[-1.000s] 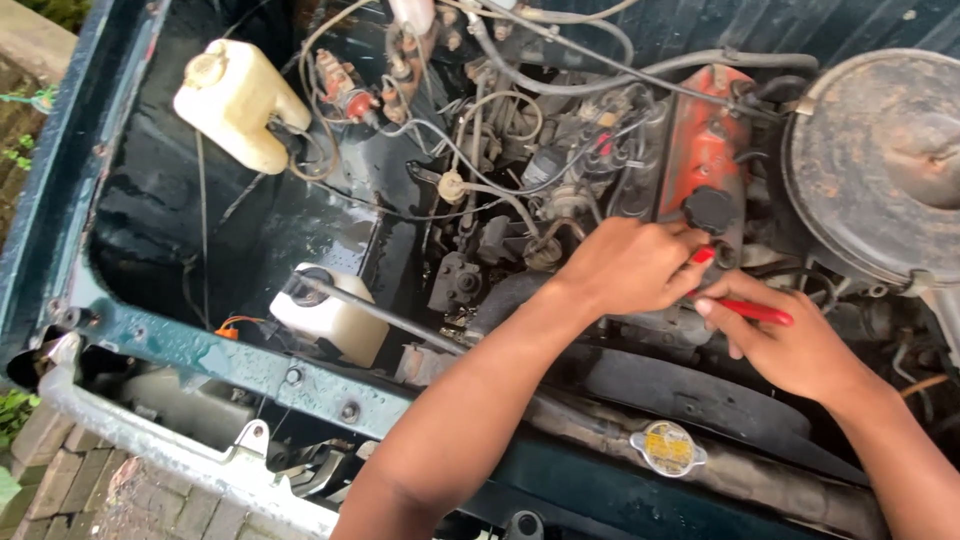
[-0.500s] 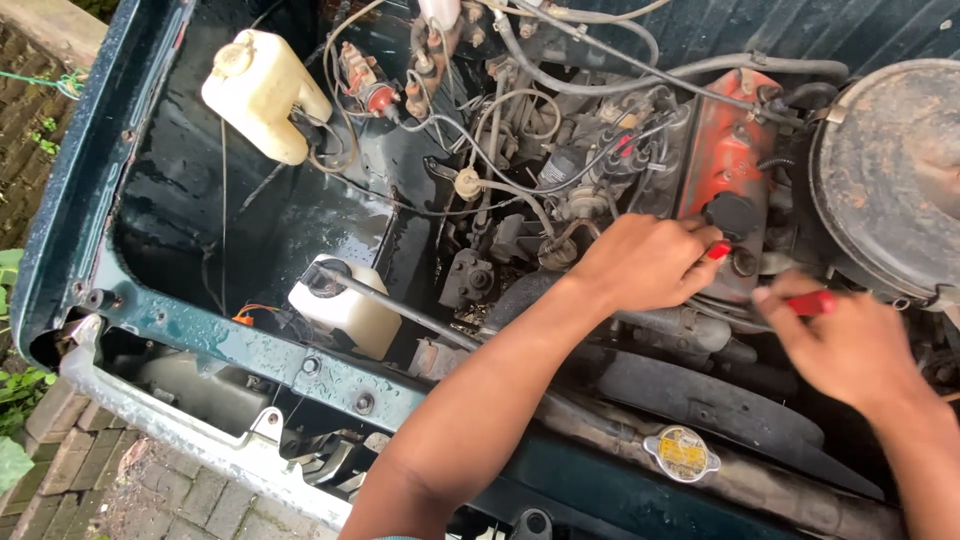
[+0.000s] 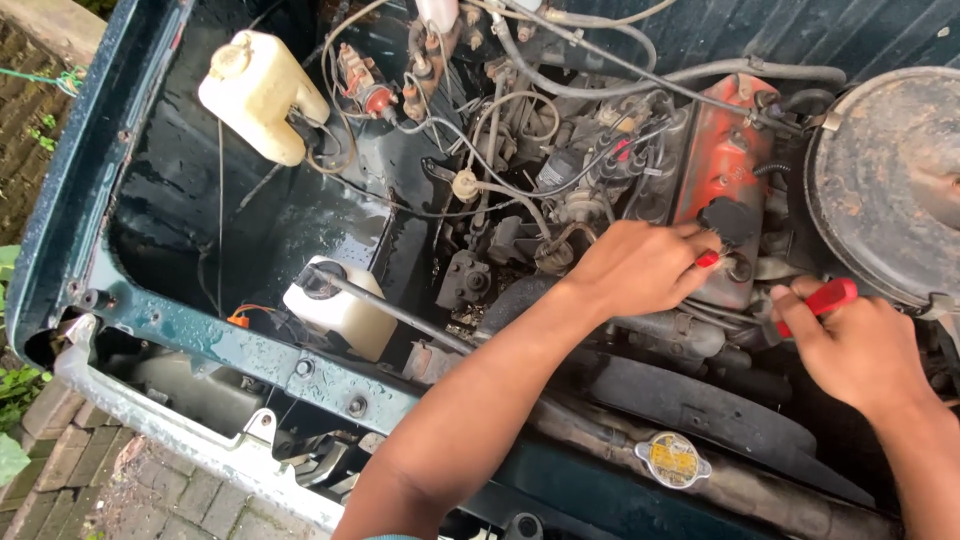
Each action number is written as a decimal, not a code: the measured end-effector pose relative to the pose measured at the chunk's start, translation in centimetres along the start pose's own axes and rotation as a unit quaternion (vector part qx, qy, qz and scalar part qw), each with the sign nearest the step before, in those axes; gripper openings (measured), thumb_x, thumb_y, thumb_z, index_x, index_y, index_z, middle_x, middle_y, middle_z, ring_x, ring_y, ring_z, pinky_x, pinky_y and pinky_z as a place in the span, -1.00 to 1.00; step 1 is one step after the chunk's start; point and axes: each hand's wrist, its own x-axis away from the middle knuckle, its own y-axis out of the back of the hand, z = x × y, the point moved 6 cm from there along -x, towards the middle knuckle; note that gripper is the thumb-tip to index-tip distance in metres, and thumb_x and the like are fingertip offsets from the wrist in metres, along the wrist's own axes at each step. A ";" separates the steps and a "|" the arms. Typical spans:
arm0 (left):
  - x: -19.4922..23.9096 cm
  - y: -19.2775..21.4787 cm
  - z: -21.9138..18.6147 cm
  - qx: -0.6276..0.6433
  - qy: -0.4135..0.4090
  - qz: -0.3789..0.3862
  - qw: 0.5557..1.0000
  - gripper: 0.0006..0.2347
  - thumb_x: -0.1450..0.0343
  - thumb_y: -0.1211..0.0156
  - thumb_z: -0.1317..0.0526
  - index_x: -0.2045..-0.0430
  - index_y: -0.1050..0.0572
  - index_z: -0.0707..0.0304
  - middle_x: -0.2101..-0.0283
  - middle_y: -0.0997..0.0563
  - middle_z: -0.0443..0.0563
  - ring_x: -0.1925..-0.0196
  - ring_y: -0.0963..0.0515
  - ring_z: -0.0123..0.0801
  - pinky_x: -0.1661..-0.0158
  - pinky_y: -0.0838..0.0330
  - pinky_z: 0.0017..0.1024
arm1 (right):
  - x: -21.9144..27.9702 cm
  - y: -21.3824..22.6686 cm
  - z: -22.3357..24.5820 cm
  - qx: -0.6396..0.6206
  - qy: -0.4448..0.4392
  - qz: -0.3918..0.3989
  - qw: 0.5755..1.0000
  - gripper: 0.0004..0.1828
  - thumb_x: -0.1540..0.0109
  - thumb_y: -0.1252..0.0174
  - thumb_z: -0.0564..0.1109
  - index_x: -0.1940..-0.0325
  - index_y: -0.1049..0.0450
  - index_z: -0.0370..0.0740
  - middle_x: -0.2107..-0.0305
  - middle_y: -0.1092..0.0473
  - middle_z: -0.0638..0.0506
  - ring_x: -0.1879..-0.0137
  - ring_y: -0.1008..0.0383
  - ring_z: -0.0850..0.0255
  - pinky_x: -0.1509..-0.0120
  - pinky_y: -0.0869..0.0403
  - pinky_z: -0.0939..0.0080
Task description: The person scrubs the top of a car engine with a small brush held in the left hand and a red-handled tool in the right hand. The cleaning action is focused on the red valve cover and the surrounding area of the engine bay.
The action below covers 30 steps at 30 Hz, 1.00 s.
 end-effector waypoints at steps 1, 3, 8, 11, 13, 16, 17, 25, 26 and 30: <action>0.1 -0.4 0.0 0.002 0.002 0.000 1.000 -0.72 -0.53 0.20 0.06 0.24 -0.51 0.15 0.29 -0.62 -0.03 0.49 -0.62 0.06 0.58 -0.46 -0.03 | -0.1 -0.7 -0.2 0.002 0.000 0.002 1.000 -0.55 -0.46 0.23 0.29 0.12 -0.58 0.24 0.45 -0.62 -0.17 0.07 -0.58 -0.23 -0.05 -0.45 -0.04; 0.0 -0.5 0.1 -0.024 -0.009 -0.023 0.999 -0.71 -0.53 0.18 0.04 0.10 -0.54 0.03 0.26 -0.67 -0.08 0.51 -0.64 0.01 0.58 -0.48 -0.09 | -0.6 -1.6 0.0 -0.079 0.028 -0.013 0.996 -0.53 -0.41 0.15 0.21 0.16 -0.72 0.24 0.60 -0.65 0.14 0.04 -0.65 0.14 -0.05 -0.47 0.10; 0.1 0.0 0.1 -0.015 -0.016 -0.016 1.000 -0.73 -0.53 0.16 0.00 0.16 -0.55 -0.03 0.22 -0.67 -0.10 0.38 -0.68 -0.05 0.55 -0.50 -0.11 | 1.3 0.1 4.7 -0.327 0.170 0.032 0.929 -0.50 -0.43 0.02 0.00 0.57 -0.43 -0.23 0.74 -0.41 0.02 0.50 -0.41 0.23 0.18 -0.33 0.23; 0.2 0.1 0.2 -0.021 -0.013 -0.027 0.999 -0.72 -0.53 0.12 -0.02 0.13 -0.57 -0.05 0.14 -0.70 -0.06 0.28 -0.71 -0.02 0.51 -0.50 -0.07 | 0.8 1.0 3.3 -0.316 0.161 0.006 0.935 -0.52 -0.44 0.03 0.01 0.52 -0.47 -0.20 0.74 -0.39 0.05 0.60 -0.39 0.25 0.26 -0.34 0.25; 0.1 0.2 0.4 -0.019 -0.020 -0.028 0.999 -0.69 -0.53 0.10 -0.03 0.07 -0.59 -0.01 0.10 -0.72 0.01 0.29 -0.71 0.06 0.50 -0.50 -0.02 | 0.5 1.6 2.1 -0.304 0.111 -0.001 0.946 -0.53 -0.46 0.04 0.03 0.42 -0.56 -0.20 0.71 -0.41 0.03 0.65 -0.41 0.22 0.31 -0.37 0.24; 0.2 -0.3 0.7 -0.011 -0.026 0.012 1.000 -0.72 -0.52 0.00 0.03 0.10 -0.60 0.16 0.11 -0.72 0.10 0.35 -0.68 0.18 0.53 -0.44 0.04 | 0.0 1.3 -0.4 -0.142 -0.003 -0.010 0.990 -0.50 -0.47 0.19 0.20 0.31 -0.61 0.12 0.66 -0.54 0.13 0.26 -0.59 0.06 -0.01 -0.40 0.05; 0.2 -0.5 0.9 -0.015 -0.016 0.032 0.999 -0.75 -0.52 -0.01 0.05 0.25 -0.57 0.19 0.27 -0.68 0.13 0.40 -0.64 0.18 0.54 -0.41 0.05 | -0.1 1.7 -0.8 -0.135 0.007 -0.064 0.989 -0.52 -0.47 0.16 0.20 0.31 -0.60 0.11 0.54 -0.54 -0.02 0.16 -0.55 -0.13 0.03 -0.39 -0.10; 0.9 -0.3 -0.2 0.054 0.027 0.029 0.998 -0.80 -0.52 0.01 0.01 0.36 -0.46 0.04 0.30 -0.65 0.08 0.34 -0.64 0.21 0.31 -0.55 0.07 | 1.0 2.2 1.6 -0.214 0.070 -0.102 0.969 -0.70 -0.29 -0.05 0.05 0.33 -0.54 -0.18 0.52 -0.49 -0.29 0.09 -0.52 -0.33 -0.07 -0.41 -0.35; 0.6 -0.4 -0.3 0.047 0.017 0.020 0.999 -0.84 -0.52 -0.01 0.03 0.31 -0.49 -0.01 0.28 -0.66 0.03 0.36 -0.66 0.15 0.33 -0.56 0.00 | 1.1 1.5 2.7 -0.306 0.120 -0.079 0.941 -0.74 -0.31 -0.04 -0.01 0.33 -0.55 -0.16 0.56 -0.50 -0.20 0.19 -0.56 -0.20 -0.03 -0.45 -0.20; 0.5 -0.5 0.1 0.035 0.017 0.017 0.999 -0.84 -0.57 0.01 0.06 0.21 -0.56 -0.11 0.26 -0.67 -0.08 0.41 -0.68 -0.03 0.35 -0.58 -0.19 | 1.3 1.0 4.6 -0.392 0.158 -0.008 0.906 -0.69 -0.39 0.03 -0.06 0.33 -0.55 -0.14 0.60 -0.54 -0.03 0.42 -0.52 0.06 0.10 -0.46 0.04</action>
